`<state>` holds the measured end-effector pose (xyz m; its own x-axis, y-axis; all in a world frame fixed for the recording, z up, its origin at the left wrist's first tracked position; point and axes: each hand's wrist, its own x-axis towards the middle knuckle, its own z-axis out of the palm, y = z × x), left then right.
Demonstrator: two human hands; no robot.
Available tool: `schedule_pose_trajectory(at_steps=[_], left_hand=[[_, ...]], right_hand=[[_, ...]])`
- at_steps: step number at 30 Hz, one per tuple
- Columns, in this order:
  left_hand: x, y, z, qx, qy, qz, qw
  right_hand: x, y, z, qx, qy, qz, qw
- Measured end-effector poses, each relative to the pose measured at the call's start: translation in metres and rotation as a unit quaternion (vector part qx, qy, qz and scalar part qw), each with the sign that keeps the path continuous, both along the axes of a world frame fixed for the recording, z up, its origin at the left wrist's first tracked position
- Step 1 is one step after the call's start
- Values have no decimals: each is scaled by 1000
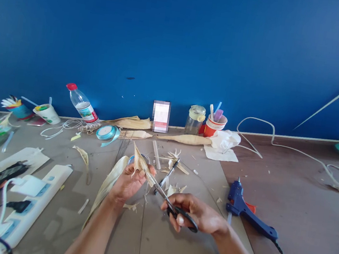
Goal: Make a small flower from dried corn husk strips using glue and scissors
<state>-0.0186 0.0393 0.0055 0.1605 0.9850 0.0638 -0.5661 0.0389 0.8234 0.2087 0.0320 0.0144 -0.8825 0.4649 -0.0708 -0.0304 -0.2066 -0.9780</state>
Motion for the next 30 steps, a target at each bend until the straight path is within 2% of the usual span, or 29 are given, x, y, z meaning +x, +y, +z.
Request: schedule_pose_trajectory(at_steps=[15,24,30], left_hand=[[1,0,-1,3,18,-4,1000],[0,0,-1,15,8,-17,1000],[0,0,0,-3,20,2,1000]], right_hand=[[-3,-1,-4,-2,4,-9,1000],[-4,-2,0,-23,-15,-24,999],[-4,-2,1,-37,-28,-23,999]])
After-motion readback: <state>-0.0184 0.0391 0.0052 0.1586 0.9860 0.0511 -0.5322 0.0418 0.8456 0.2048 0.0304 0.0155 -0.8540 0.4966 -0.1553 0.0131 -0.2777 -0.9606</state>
